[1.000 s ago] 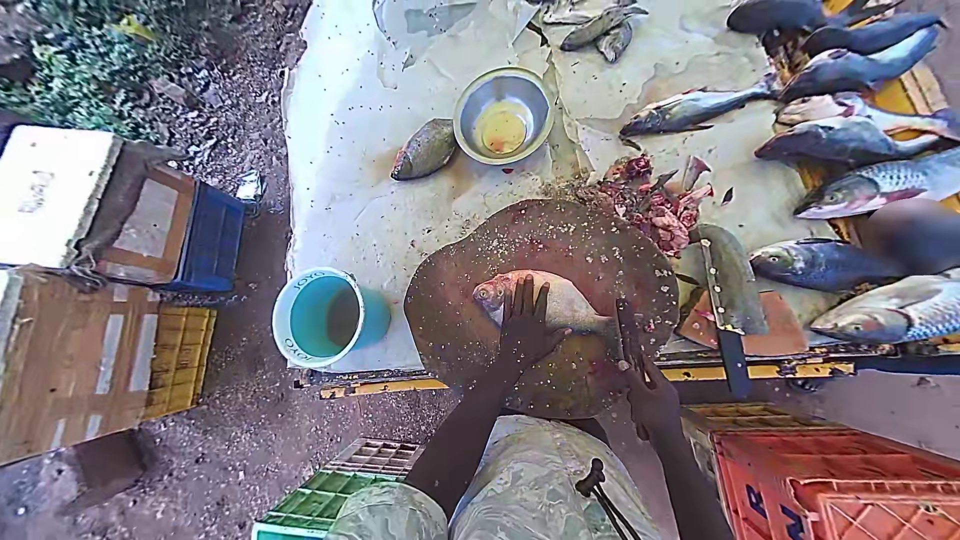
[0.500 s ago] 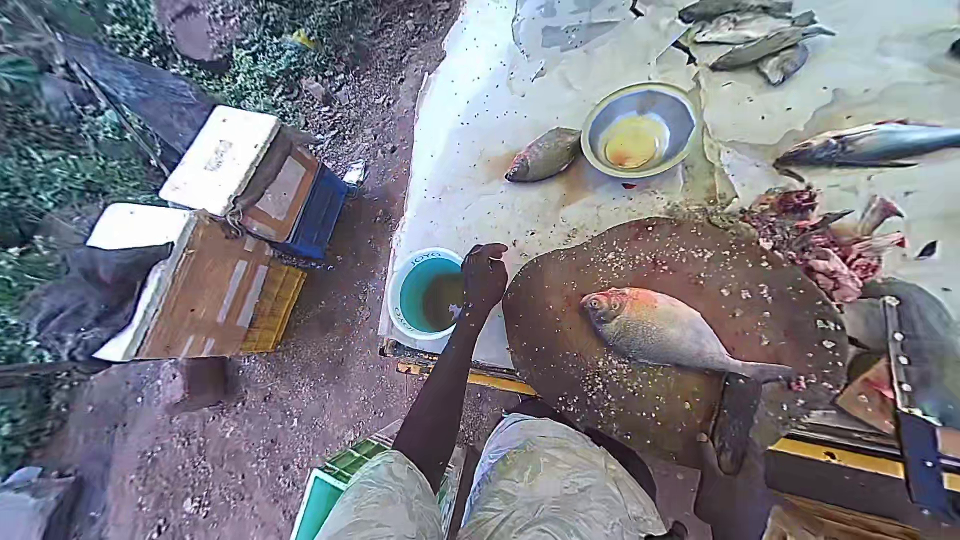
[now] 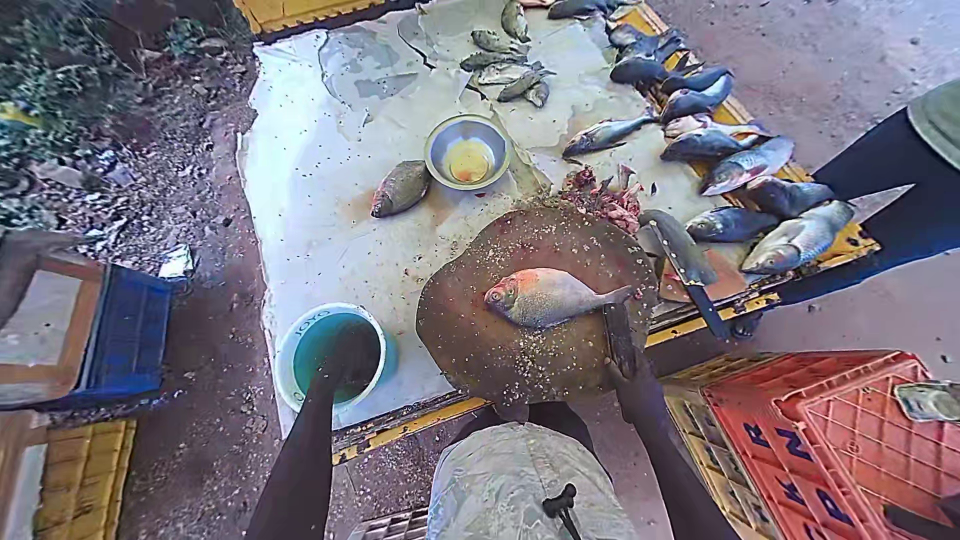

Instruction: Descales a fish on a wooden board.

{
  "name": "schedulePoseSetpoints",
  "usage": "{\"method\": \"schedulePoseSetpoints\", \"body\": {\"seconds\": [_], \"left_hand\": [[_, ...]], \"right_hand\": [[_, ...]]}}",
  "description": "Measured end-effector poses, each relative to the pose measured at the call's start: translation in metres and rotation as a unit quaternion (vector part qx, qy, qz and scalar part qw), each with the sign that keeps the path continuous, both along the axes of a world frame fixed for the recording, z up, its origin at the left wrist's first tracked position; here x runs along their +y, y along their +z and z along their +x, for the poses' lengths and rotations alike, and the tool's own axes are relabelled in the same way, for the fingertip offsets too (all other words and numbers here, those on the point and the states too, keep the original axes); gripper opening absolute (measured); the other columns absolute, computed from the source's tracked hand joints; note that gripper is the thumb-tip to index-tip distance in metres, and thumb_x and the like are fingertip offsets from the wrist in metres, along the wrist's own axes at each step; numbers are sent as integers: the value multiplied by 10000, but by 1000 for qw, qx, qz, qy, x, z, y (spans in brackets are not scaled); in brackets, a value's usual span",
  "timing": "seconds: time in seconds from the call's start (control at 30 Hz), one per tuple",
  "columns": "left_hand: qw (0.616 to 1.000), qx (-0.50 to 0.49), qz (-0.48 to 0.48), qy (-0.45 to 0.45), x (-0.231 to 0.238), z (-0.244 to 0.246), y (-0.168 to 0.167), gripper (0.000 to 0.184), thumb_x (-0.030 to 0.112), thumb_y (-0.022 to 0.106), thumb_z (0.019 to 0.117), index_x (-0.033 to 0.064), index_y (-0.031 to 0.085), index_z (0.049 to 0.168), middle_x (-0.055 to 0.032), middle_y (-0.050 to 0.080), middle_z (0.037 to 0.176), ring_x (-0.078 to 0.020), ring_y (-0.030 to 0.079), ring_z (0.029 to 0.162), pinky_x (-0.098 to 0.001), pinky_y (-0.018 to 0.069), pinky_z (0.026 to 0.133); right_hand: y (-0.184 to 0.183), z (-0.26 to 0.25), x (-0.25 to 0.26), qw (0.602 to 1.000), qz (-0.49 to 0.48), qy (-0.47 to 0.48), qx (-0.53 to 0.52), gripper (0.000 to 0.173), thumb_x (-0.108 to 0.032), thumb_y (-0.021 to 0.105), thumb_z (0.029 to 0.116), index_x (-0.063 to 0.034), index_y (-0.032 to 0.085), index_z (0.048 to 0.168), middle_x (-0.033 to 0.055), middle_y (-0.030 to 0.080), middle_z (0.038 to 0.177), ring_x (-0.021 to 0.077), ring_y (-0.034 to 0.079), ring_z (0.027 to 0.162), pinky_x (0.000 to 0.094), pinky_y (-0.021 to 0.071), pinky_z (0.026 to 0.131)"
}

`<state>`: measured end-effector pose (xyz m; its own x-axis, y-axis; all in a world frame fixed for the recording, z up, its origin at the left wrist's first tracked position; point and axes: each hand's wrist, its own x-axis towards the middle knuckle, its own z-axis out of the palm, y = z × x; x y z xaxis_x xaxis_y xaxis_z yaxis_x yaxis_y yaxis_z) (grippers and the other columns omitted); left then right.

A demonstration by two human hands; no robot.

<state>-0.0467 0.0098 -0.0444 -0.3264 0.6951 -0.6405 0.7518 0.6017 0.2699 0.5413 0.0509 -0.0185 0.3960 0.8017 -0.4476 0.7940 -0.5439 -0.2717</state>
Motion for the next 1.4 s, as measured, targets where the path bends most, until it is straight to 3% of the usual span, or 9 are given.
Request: {"method": "schedulePoseSetpoints", "body": {"seconds": [0.2,0.37,0.57,0.7,0.83,0.93,1.07,1.27,1.4], "left_hand": [[939,32,340,46,97,127,48,412,413,472,1077,118,657,1299,-157,702,1104,-333,678,988,-579,534,861],[962,-146,193,-122,168,259,-14,931,586,712,897,121,331,1608,-298,502,1466,-486,501,1337,-661,449,1041],[965,-213,138,-60,127,321,55,489,357,844,831,85,703,1212,-177,723,1084,-316,687,1012,-553,534,893],[926,-349,129,67,82,366,43,932,151,819,786,108,356,1593,-191,588,1408,-241,625,1228,-412,528,1040],[796,-525,102,283,73,354,12,567,28,697,871,-11,465,1387,-173,686,1068,-223,708,897,-389,617,778],[718,-604,130,320,91,340,24,604,109,702,860,-3,421,1383,-177,688,1010,-245,717,851,-416,626,749],[683,-624,236,297,139,331,66,800,135,792,768,21,359,1431,-171,669,1061,-245,712,899,-435,623,804],[600,-657,336,310,184,291,120,709,210,825,773,86,447,1359,-124,696,1018,-216,718,875,-429,624,803],[605,-651,339,308,151,274,118,677,195,819,793,85,459,1356,-118,697,1025,-208,718,885,-426,621,811]], "right_hand": [[-11,4,0,999,-28,-18,-7,834,-679,563,949,-268,305,1627,230,680,1257,442,662,1137,671,507,927],[7,-2,6,989,4,-67,132,743,-579,635,967,-206,423,1574,221,630,1363,405,605,1259,643,457,1046],[-24,-83,-27,860,83,-233,446,677,-490,574,1036,-169,370,1597,159,634,1313,218,677,930,426,583,795],[-25,-86,-21,809,56,-264,522,634,-454,552,1058,-217,345,1609,128,671,1026,200,638,648,381,571,552],[-7,-67,-23,867,21,-241,435,657,-449,601,1037,-237,364,1612,96,638,886,157,550,553,341,500,492],[30,-54,37,946,80,-52,311,748,-511,644,950,-233,402,1602,97,643,1397,209,654,1203,468,527,1026],[88,-72,178,960,178,43,212,784,-700,594,928,-411,335,1609,175,721,1146,401,695,969,663,526,793],[74,-106,67,883,279,66,371,783,-529,637,938,-68,462,1546,75,735,1154,75,701,871,323,603,776],[127,-130,148,871,308,90,373,759,-580,631,957,-269,393,1608,91,714,1161,155,681,860,413,577,754]]}}
